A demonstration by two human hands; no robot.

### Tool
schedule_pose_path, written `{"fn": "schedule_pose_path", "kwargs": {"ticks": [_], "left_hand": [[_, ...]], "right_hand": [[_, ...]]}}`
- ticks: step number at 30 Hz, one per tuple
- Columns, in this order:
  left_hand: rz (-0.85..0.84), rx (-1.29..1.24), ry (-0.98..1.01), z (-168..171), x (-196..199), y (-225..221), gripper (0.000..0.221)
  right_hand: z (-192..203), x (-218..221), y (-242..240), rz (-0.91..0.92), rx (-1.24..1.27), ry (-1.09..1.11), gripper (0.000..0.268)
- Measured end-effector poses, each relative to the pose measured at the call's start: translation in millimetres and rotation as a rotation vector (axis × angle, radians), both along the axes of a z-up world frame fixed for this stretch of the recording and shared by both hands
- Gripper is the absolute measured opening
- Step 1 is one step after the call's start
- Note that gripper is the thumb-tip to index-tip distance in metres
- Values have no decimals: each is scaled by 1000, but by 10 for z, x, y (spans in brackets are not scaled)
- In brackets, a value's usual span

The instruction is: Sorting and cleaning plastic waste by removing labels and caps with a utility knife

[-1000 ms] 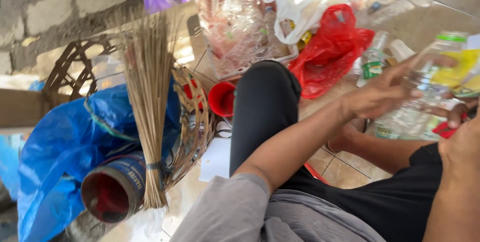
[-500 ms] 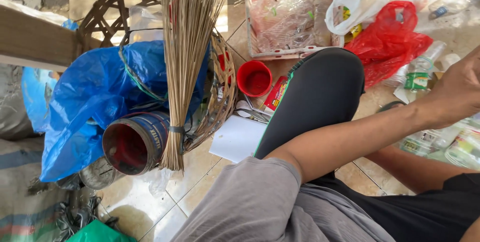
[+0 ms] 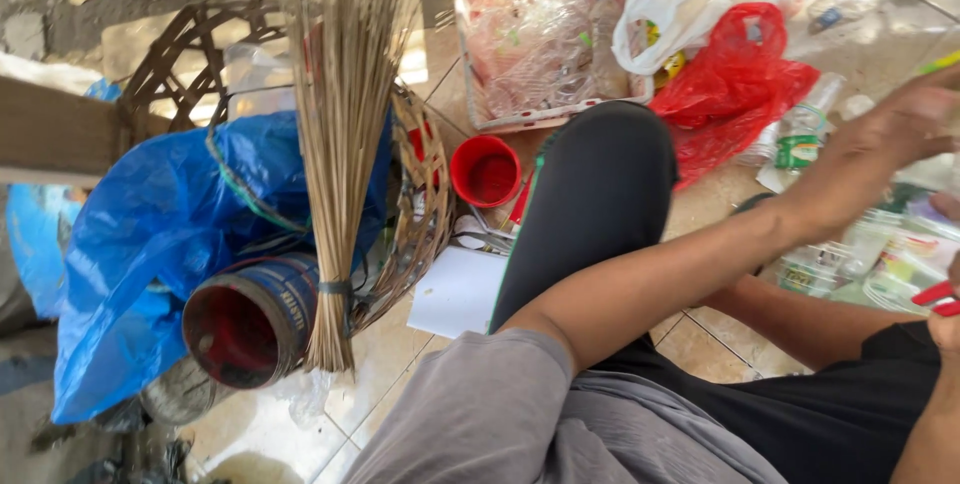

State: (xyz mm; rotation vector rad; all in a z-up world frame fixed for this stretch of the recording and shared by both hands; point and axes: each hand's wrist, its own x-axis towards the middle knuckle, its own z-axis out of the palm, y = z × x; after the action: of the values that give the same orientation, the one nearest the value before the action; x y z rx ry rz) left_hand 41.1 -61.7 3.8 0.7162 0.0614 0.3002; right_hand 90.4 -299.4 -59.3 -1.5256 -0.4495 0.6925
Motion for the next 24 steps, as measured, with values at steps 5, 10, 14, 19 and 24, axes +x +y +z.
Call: {"fn": "schedule_pose_path", "kwargs": {"ticks": [5,10,14,19,24], "left_hand": [[-23,24,-14,-112,-151,313,49],[0,600,335,-433,-13,857,83],[-163,1890,637,-1395,449,1440,84],[-469,2331,626,-2033,557,2283,90],[-297,2591,724,-2584,672,2597,100]], "right_hand": [[673,-379,396,-299,27,54,30],[1212,-607,708,-447,29,11,41],[1455,-723,861,-510,12,-54,50],[1662,-688,957,-493,33,-60,60],[1090,-542,483,-610,96,141,24]]}}
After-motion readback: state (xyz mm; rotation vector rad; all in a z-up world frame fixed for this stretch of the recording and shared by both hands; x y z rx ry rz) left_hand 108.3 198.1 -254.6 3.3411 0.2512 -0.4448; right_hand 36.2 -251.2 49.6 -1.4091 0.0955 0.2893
